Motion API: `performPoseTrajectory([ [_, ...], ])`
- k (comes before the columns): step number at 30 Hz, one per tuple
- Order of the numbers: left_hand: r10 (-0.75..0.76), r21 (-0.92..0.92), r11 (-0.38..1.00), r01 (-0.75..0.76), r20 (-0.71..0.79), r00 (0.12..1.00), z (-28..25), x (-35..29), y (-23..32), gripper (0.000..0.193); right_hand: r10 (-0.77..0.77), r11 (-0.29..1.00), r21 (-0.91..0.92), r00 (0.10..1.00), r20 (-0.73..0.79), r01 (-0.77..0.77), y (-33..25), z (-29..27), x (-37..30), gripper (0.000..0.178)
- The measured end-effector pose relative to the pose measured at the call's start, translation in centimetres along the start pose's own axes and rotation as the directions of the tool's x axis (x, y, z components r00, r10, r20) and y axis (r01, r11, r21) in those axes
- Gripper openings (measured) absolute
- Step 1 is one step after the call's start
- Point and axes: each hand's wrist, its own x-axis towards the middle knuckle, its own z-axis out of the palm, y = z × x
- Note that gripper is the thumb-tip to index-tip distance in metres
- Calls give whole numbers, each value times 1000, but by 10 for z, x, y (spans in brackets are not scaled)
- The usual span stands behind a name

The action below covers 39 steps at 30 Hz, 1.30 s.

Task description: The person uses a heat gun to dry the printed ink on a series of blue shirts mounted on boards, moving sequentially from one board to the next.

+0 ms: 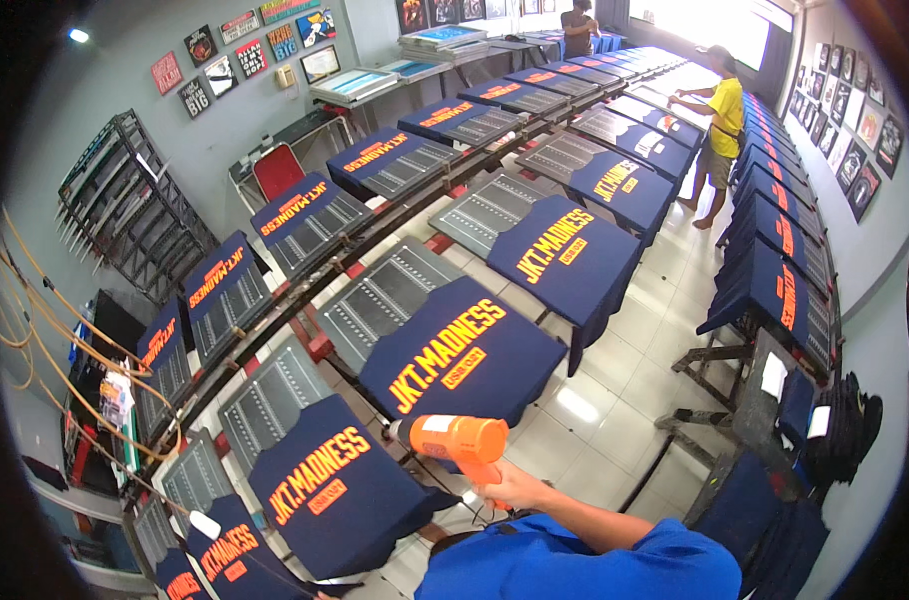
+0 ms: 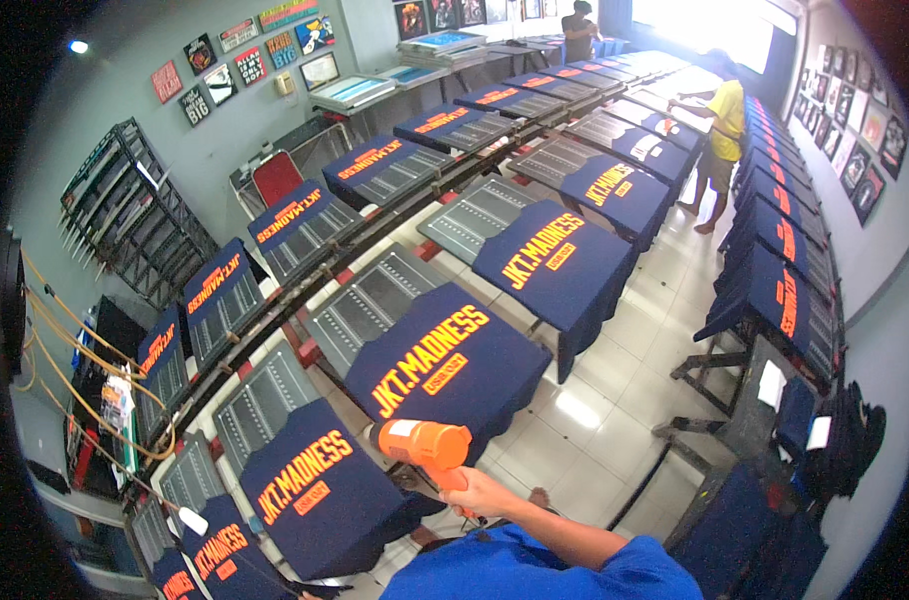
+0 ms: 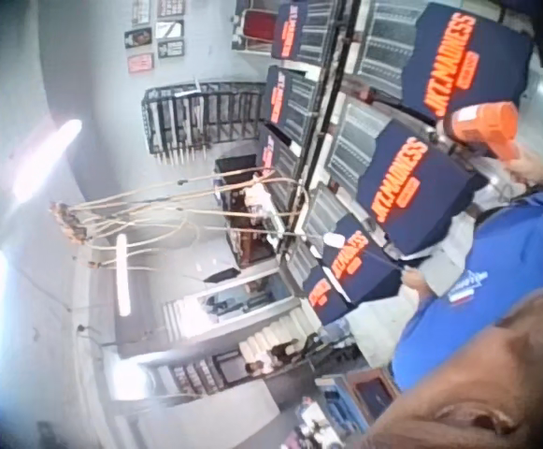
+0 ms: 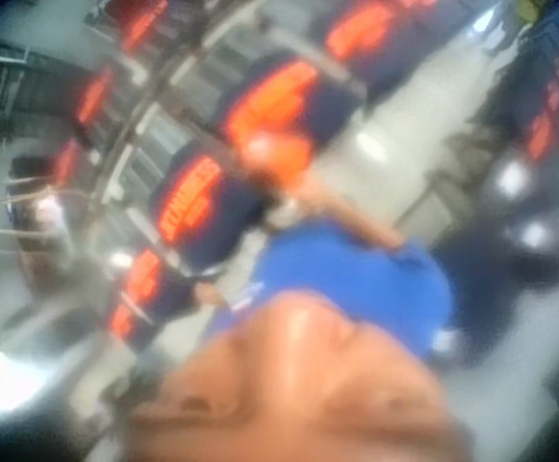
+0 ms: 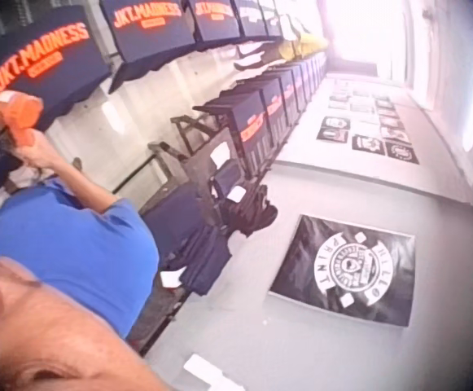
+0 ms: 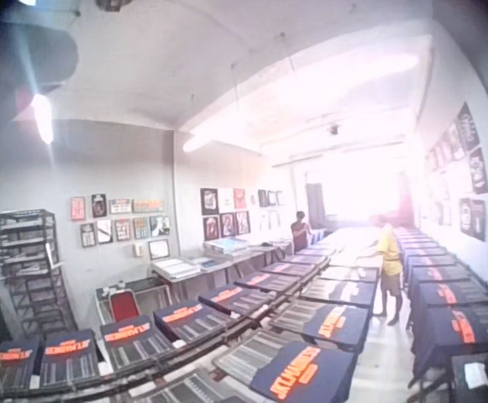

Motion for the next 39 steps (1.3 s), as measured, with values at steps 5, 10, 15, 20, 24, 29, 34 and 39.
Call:
performPoseTrajectory([
  [5, -253, -185, 951, 248, -6, 967, 33, 8, 41, 47, -177, 980, 60, 974, -144, 187, -6, -82, -45, 30],
  [10, -651, -535, 566, 628, 178, 738, 35, 16, 98, 50, -206, 978, -55, 966, -154, 200, -41, -135, -37, 38],
  [15, -831, -677, 342, 652, 107, 546, 55, 29, 117, 50, -159, 965, -236, 973, -165, 118, -100, -175, -7, 43],
  [20, -859, -483, 475, 736, -74, 506, 72, 22, 146, 53, -76, 942, -337, 975, -208, 1, -162, -219, 31, 38],
  [24, -922, -576, 343, 742, -57, 383, 66, 28, 164, 55, -60, 959, -284, 965, -254, -15, -203, -246, 65, 28],
  [29, -913, -524, 382, 761, -86, 399, 58, 28, 158, 56, -2, 973, -221, 960, -278, -62, -224, -266, 115, 28],
  [34, -888, -379, 454, 807, -120, 443, 57, 29, 151, 54, 2, 957, -275, 953, -302, -89, -224, -272, 146, 24],
  [39, -913, -367, 405, 837, -113, 392, 62, 32, 146, 53, 69, 936, -310, 954, -293, -163, -224, -281, 159, 22],
])
